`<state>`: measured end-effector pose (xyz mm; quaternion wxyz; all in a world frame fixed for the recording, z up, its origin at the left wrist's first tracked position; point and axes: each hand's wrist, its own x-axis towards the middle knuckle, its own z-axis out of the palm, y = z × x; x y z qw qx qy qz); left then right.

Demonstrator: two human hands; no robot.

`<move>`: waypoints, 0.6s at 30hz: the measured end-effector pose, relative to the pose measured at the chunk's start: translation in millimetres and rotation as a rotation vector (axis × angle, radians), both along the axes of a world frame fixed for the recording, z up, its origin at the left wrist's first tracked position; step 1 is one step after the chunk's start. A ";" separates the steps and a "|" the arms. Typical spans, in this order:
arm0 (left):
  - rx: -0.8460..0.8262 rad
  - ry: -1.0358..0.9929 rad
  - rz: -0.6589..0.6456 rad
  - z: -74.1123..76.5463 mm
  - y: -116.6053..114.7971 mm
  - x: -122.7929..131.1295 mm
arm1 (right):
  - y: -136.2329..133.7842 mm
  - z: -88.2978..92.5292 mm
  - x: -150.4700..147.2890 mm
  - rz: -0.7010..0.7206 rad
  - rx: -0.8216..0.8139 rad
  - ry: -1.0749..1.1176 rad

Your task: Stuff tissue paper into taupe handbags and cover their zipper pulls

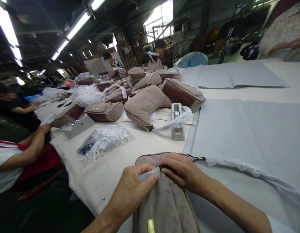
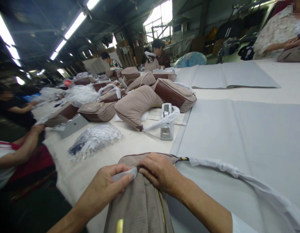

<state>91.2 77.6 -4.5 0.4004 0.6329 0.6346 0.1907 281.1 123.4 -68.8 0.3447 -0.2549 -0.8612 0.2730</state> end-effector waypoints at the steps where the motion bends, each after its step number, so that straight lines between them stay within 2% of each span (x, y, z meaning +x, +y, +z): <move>1: 0.026 0.005 0.000 -1.3 -0.9 2.7 | 1.6 -0.9 2.0 -0.002 -0.017 0.016; 4: 0.140 0.014 0.001 -11.6 -0.9 9.9 | 17.4 -11.1 10.5 -0.022 -0.099 0.044; 7: 0.245 0.014 0.055 -29.9 7.0 10.7 | 38.6 -26.7 11.9 -0.061 -0.208 -0.174; 9: 0.206 -0.046 0.101 -41.8 15.8 5.3 | 41.4 -32.7 4.7 -0.132 -0.272 -0.341; 11: 0.118 -0.138 0.116 -49.4 23.6 -4.7 | 27.5 -33.2 -6.2 -0.272 -0.305 -0.411; 14: 0.002 -0.250 0.008 -49.7 25.8 -23.3 | -19.7 -29.6 -17.9 -0.463 -0.389 -0.481; 16: -0.074 -0.300 -0.096 -43.3 20.8 -33.3 | -53.5 -27.4 -18.1 -0.503 -0.454 -0.466; 18: -0.148 -0.316 -0.155 -34.1 13.8 -38.5 | -76.5 -25.3 -14.5 -0.476 -0.418 -0.337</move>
